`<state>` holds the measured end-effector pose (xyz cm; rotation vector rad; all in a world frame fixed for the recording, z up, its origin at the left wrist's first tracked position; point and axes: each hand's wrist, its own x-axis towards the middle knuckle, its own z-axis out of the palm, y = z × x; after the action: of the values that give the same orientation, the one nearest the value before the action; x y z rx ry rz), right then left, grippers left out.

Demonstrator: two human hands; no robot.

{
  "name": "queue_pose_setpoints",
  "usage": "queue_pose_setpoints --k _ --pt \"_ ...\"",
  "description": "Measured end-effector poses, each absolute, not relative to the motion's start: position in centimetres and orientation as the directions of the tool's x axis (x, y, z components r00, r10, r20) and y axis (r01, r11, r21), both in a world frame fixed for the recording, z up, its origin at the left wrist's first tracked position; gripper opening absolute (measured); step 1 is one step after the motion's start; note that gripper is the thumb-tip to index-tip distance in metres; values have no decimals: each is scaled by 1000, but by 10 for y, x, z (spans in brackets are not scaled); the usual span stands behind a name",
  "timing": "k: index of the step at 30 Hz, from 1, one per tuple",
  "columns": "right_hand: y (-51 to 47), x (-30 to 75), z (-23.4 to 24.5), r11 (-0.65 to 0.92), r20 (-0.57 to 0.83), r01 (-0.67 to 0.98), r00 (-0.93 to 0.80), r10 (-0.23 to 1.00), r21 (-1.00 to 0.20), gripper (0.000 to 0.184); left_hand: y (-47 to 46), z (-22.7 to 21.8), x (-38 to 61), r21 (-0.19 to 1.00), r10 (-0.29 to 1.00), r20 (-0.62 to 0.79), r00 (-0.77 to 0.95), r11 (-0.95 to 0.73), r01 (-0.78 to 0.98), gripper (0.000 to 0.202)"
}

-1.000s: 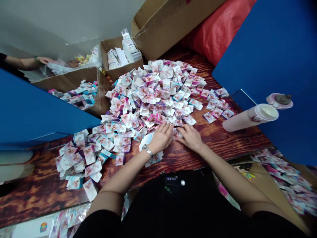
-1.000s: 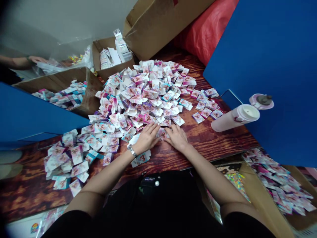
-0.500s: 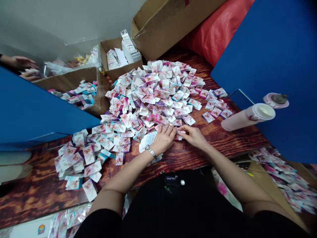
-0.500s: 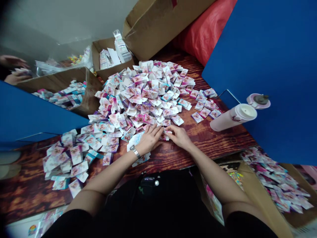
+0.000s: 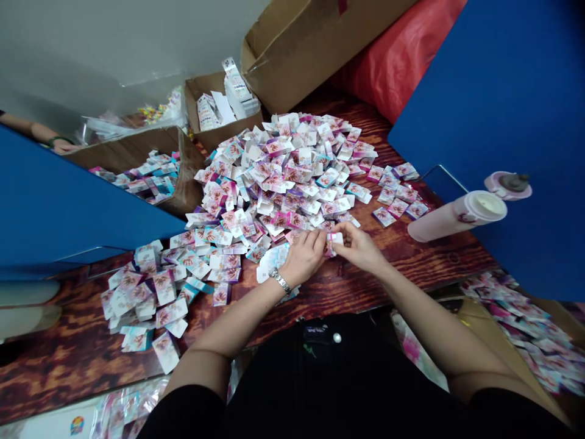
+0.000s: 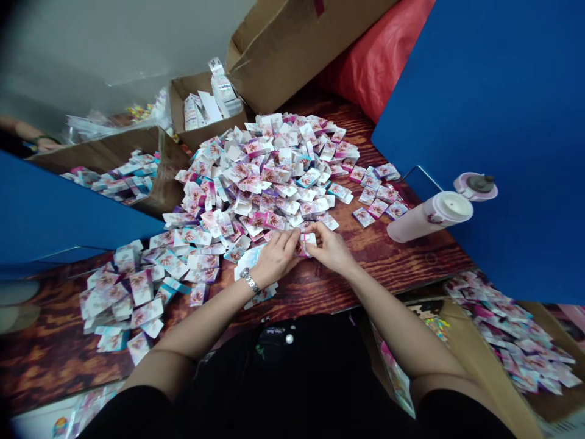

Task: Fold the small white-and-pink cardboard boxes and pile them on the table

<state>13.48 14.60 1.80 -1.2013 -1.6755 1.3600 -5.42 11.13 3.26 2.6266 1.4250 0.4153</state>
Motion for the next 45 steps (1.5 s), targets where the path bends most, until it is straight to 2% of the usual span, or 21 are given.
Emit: queue_pose_setpoints --k 5,8,11,15,17,19,21,23,25,27,32,35,37,39,42,45 --pt "144 131 24 108 -8 353 -312 950 -930 22 114 34 -57 305 865 180 468 -501 810 42" --pt "143 134 26 158 22 412 -316 948 -898 22 117 38 -62 379 863 176 474 -503 777 49" --pt "144 136 28 187 21 480 -330 944 -857 19 119 44 -64 387 840 129 527 -531 753 59" --pt "144 135 33 270 77 541 -352 933 -796 13 118 44 -63 400 860 62 506 -486 777 50" --pt "142 132 37 330 179 511 -323 930 -794 16 117 40 -62 443 897 82 435 -423 790 45" --pt "137 130 40 428 348 472 -252 903 -771 20 116 35 -62 507 927 152 344 -371 778 46" --pt "132 128 40 549 513 476 -218 831 -687 21 115 33 -61 575 936 228 269 -352 738 52" --pt "126 126 38 624 580 485 -259 772 -613 17 114 34 -61 621 927 280 248 -372 690 55" --pt "121 125 35 624 552 459 -298 779 -632 15 113 37 -60 638 912 305 274 -409 653 53" --pt "118 123 34 563 471 404 -311 826 -721 17 112 40 -60 629 902 305 304 -431 647 48" --pt "124 120 38 242 218 186 -137 966 -952 32 112 44 -61 505 877 279 392 -481 716 37" --pt "133 116 42 37 28 50 -180 983 -998 34 111 44 -60 457 871 285 401 -491 742 39" --pt "137 113 45 -32 -31 1 -216 976 -999 35 110 43 -59 459 889 278 363 -455 763 50" --pt "138 112 48 -24 -27 20 -207 978 -1000 34 109 42 -58 460 907 261 331 -418 783 60" --pt "134 112 55 136 96 229 -177 979 -964 23 109 42 -56 426 903 257 345 -426 798 62" --pt "125 111 59 376 309 465 -216 926 -802 20 110 44 -55 378 885 276 375 -459 804 61"
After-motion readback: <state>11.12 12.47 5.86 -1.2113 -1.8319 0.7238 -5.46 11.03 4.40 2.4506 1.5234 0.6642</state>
